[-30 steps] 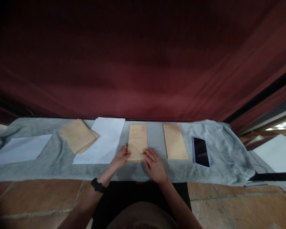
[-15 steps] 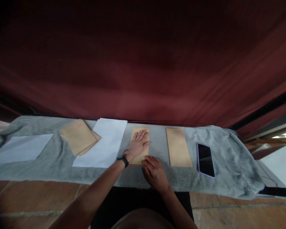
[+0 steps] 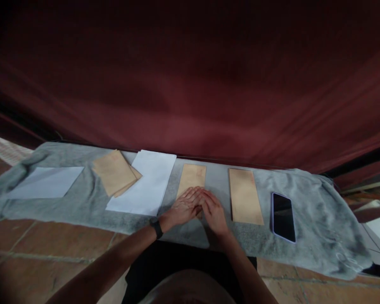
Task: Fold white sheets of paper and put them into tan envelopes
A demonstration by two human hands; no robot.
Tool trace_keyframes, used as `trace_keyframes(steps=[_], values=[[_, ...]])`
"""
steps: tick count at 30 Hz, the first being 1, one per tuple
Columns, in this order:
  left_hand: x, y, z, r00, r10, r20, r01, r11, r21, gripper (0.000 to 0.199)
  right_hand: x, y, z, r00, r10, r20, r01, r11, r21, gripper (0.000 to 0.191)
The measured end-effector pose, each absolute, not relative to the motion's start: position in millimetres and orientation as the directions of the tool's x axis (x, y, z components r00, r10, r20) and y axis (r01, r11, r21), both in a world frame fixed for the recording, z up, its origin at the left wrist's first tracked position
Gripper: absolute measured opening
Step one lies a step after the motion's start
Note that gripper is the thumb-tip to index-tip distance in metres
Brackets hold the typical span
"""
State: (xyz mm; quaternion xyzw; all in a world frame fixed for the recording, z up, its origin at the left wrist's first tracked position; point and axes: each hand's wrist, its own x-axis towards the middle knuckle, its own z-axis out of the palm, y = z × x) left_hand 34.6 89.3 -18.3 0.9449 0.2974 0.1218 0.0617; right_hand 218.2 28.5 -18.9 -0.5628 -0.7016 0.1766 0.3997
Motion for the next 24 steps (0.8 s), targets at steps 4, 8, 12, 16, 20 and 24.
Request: trace_keyframes(steps=[4, 8, 12, 16, 20, 24], values=[[25, 69, -9, 0.819, 0.547, 0.174, 0.512, -0.833, 0.209, 0.056, 215, 76, -17, -0.241, 0.911, 0.334, 0.750, 0.393, -0.532, 0.046], [20, 60, -2, 0.836, 0.533, 0.131, 0.502, -0.839, 0.211, 0.060, 209, 107, -23, -0.355, 0.891, 0.283, 0.798, 0.446, -0.406, 0.049], [20, 53, -2, 0.826, 0.545, 0.144, 0.508, -0.831, 0.227, 0.056, 211, 120, -29, -0.411, 0.890, 0.197, 0.848, 0.452, -0.275, 0.052], [19, 44, -9, 0.818, 0.547, 0.180, 0.511, -0.833, 0.210, 0.042, 217, 128, -34, -0.432, 0.886, 0.168, 0.860, 0.461, -0.218, 0.055], [16, 38, -15, 0.824, 0.535, 0.186, 0.511, -0.844, 0.161, 0.039, 220, 137, -37, -0.458, 0.874, 0.163, 0.854, 0.483, -0.193, 0.058], [17, 38, -13, 0.829, 0.525, 0.194, 0.509, -0.851, 0.126, 0.039, 218, 145, -34, -0.469, 0.870, 0.155, 0.850, 0.492, -0.189, 0.061]])
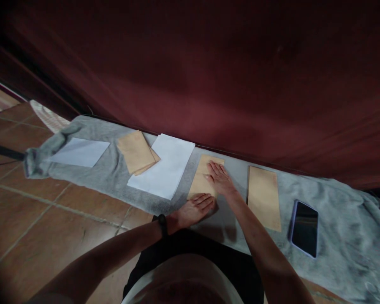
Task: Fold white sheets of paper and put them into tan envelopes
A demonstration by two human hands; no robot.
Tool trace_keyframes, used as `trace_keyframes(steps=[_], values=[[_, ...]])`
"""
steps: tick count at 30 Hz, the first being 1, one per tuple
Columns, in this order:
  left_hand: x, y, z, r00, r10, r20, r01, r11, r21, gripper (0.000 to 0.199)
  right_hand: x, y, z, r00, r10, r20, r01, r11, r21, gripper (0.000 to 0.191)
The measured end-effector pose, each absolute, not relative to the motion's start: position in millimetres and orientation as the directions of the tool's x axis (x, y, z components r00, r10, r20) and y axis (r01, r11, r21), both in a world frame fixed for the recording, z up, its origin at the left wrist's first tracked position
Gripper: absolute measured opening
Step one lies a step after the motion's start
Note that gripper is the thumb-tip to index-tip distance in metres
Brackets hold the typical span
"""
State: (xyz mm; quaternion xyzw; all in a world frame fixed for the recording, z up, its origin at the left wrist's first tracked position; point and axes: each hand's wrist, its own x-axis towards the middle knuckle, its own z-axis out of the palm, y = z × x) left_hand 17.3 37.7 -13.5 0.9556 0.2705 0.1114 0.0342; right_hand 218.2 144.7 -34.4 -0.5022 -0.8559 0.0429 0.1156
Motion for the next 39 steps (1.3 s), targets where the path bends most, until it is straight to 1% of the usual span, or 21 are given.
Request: trace_keyframes(steps=[4, 6, 9, 13, 17, 19, 21, 25, 28, 31, 34, 39], values=[[20, 37, -11, 0.840, 0.501, 0.210, 0.496, -0.865, 0.079, 0.037, 215, 145, -30, -0.462, 0.875, 0.147, 0.854, 0.484, -0.193, 0.061], [20, 36, -11, 0.846, 0.488, 0.215, 0.486, -0.872, 0.066, 0.037, 213, 138, -29, -0.492, 0.859, 0.143, 0.833, 0.512, -0.209, 0.060], [20, 35, -10, 0.852, 0.482, 0.207, 0.485, -0.874, 0.040, 0.035, 213, 120, -29, -0.561, 0.816, 0.140, 0.776, 0.577, -0.255, 0.056], [21, 36, -8, 0.864, 0.464, 0.197, 0.471, -0.882, 0.015, 0.033, 216, 101, -28, -0.610, 0.784, 0.112, 0.726, 0.610, -0.318, 0.051], [21, 35, -11, 0.869, 0.449, 0.210, 0.459, -0.888, 0.001, 0.031, 214, 112, -25, -0.614, 0.782, 0.105, 0.724, 0.611, -0.320, 0.051], [20, 35, -13, 0.858, 0.464, 0.219, 0.472, -0.882, 0.020, 0.032, 210, 126, -25, -0.603, 0.789, 0.113, 0.737, 0.606, -0.298, 0.051], [19, 36, -13, 0.844, 0.488, 0.224, 0.487, -0.871, 0.064, 0.035, 204, 140, -24, -0.585, 0.802, 0.120, 0.760, 0.594, -0.265, 0.051], [17, 41, -10, 0.822, 0.517, 0.239, 0.489, -0.855, 0.169, 0.036, 193, 156, -24, -0.496, 0.859, 0.131, 0.835, 0.513, -0.200, 0.051], [17, 44, -7, 0.804, 0.538, 0.254, 0.490, -0.841, 0.230, 0.033, 186, 158, -24, -0.417, 0.897, 0.150, 0.880, 0.439, -0.183, 0.051], [17, 45, -8, 0.785, 0.559, 0.268, 0.498, -0.826, 0.262, 0.032, 184, 152, -25, -0.398, 0.902, 0.165, 0.882, 0.426, -0.201, 0.051], [18, 45, -11, 0.770, 0.572, 0.282, 0.503, -0.817, 0.282, 0.032, 187, 141, -25, -0.453, 0.875, 0.171, 0.844, 0.483, -0.235, 0.050], [18, 47, -11, 0.759, 0.585, 0.286, 0.488, -0.802, 0.346, 0.031, 196, 115, -23, -0.496, 0.859, 0.126, 0.810, 0.510, -0.291, 0.049]])
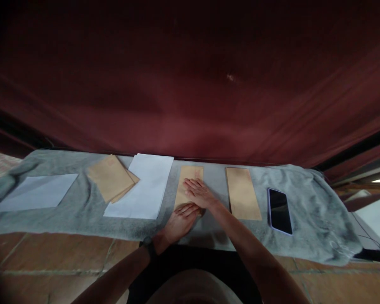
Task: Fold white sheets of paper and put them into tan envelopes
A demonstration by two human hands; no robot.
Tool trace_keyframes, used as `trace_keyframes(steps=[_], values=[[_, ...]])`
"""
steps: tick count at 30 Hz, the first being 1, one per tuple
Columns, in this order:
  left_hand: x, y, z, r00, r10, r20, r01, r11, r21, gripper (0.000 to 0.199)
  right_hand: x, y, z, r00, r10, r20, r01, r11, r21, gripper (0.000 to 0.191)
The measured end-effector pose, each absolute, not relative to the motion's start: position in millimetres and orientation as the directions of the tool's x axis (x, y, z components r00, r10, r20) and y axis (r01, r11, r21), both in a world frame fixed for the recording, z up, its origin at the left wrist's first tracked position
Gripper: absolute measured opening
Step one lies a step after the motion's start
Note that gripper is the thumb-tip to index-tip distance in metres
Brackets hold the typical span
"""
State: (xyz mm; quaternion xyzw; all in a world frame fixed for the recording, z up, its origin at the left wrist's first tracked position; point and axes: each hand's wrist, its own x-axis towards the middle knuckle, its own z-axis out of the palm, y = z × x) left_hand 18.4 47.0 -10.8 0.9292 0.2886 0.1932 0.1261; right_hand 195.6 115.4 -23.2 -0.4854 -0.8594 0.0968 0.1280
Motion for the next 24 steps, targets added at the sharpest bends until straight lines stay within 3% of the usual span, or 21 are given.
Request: trace_keyframes(steps=[5, 11, 16, 19, 24], values=[[15, 48, -7, 0.775, 0.571, 0.272, 0.457, -0.803, 0.383, 0.029, 201, 89, -23, -0.499, 0.853, 0.153, 0.766, 0.517, -0.382, 0.047], [10, 46, -6, 0.805, 0.525, 0.276, 0.428, -0.837, 0.341, 0.026, 203, 63, -17, -0.501, 0.858, 0.116, 0.714, 0.486, -0.504, 0.044], [-2, 43, 0, 0.806, 0.477, 0.349, 0.333, -0.855, 0.398, 0.020, 203, 39, -11, -0.466, 0.870, 0.163, 0.641, 0.459, -0.615, 0.045], [-11, 50, 2, 0.747, 0.526, 0.406, 0.313, -0.817, 0.483, 0.022, 203, 25, -8, -0.406, 0.886, 0.225, 0.603, 0.445, -0.662, 0.046], [-4, 92, -2, 0.597, 0.696, 0.399, 0.464, -0.706, 0.535, 0.031, 203, 15, -4, -0.208, 0.933, 0.295, 0.626, 0.359, -0.693, 0.043]])
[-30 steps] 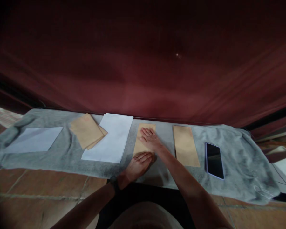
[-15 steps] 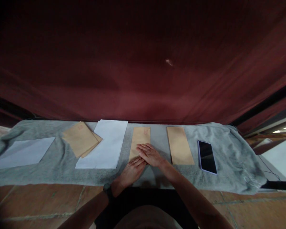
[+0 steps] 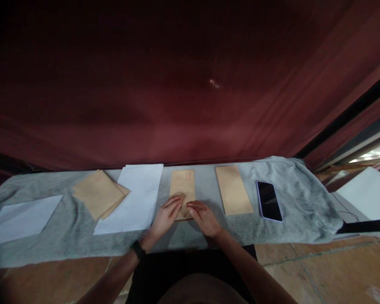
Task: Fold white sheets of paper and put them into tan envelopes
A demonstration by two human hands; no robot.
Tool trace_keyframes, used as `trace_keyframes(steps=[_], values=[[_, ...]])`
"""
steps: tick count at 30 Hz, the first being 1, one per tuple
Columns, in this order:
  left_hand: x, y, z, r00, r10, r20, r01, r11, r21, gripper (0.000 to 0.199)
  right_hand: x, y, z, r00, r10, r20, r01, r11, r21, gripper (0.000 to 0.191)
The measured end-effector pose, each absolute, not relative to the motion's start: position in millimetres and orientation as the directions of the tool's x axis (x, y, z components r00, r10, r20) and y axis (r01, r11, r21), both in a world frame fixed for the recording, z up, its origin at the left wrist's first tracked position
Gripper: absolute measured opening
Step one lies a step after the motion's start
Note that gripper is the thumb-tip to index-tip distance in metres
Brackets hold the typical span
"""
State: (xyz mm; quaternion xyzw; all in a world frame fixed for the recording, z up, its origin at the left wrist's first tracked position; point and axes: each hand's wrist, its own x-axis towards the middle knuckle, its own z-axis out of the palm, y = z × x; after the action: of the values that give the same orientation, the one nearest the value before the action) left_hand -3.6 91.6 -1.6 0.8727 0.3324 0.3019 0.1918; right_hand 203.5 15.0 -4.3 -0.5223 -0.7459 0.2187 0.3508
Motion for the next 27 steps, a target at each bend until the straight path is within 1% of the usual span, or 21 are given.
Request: trace_keyframes(steps=[3, 6, 9, 12, 16, 21, 27], values=[[16, 127, -7, 0.651, 0.681, 0.337, 0.529, -0.725, 0.441, 0.042, 202, 13, -6, -0.112, 0.941, 0.319, 0.665, 0.310, -0.680, 0.041], [37, 157, -15, 0.693, 0.676, 0.250, 0.601, -0.734, 0.318, 0.054, 201, 10, -7, -0.089, 0.945, 0.315, 0.669, 0.292, -0.684, 0.040], [55, 178, -19, 0.710, 0.685, 0.166, 0.647, -0.727, 0.231, 0.057, 200, 6, -4, -0.085, 0.954, 0.287, 0.669, 0.268, -0.693, 0.041], [66, 188, -18, 0.733, 0.668, 0.125, 0.646, -0.742, 0.176, 0.058, 200, 4, -1, -0.086, 0.961, 0.262, 0.663, 0.252, -0.705, 0.040], [69, 192, -17, 0.777, 0.618, 0.118, 0.602, -0.785, 0.148, 0.058, 201, 6, -1, -0.089, 0.964, 0.249, 0.645, 0.246, -0.723, 0.041], [63, 185, -21, 0.805, 0.583, 0.105, 0.566, -0.810, 0.152, 0.060, 203, 7, -5, -0.108, 0.968, 0.225, 0.642, 0.241, -0.728, 0.041], [55, 166, -20, 0.830, 0.553, 0.079, 0.537, -0.829, 0.158, 0.060, 203, 5, -3, -0.073, 0.975, 0.212, 0.642, 0.208, -0.738, 0.042]])
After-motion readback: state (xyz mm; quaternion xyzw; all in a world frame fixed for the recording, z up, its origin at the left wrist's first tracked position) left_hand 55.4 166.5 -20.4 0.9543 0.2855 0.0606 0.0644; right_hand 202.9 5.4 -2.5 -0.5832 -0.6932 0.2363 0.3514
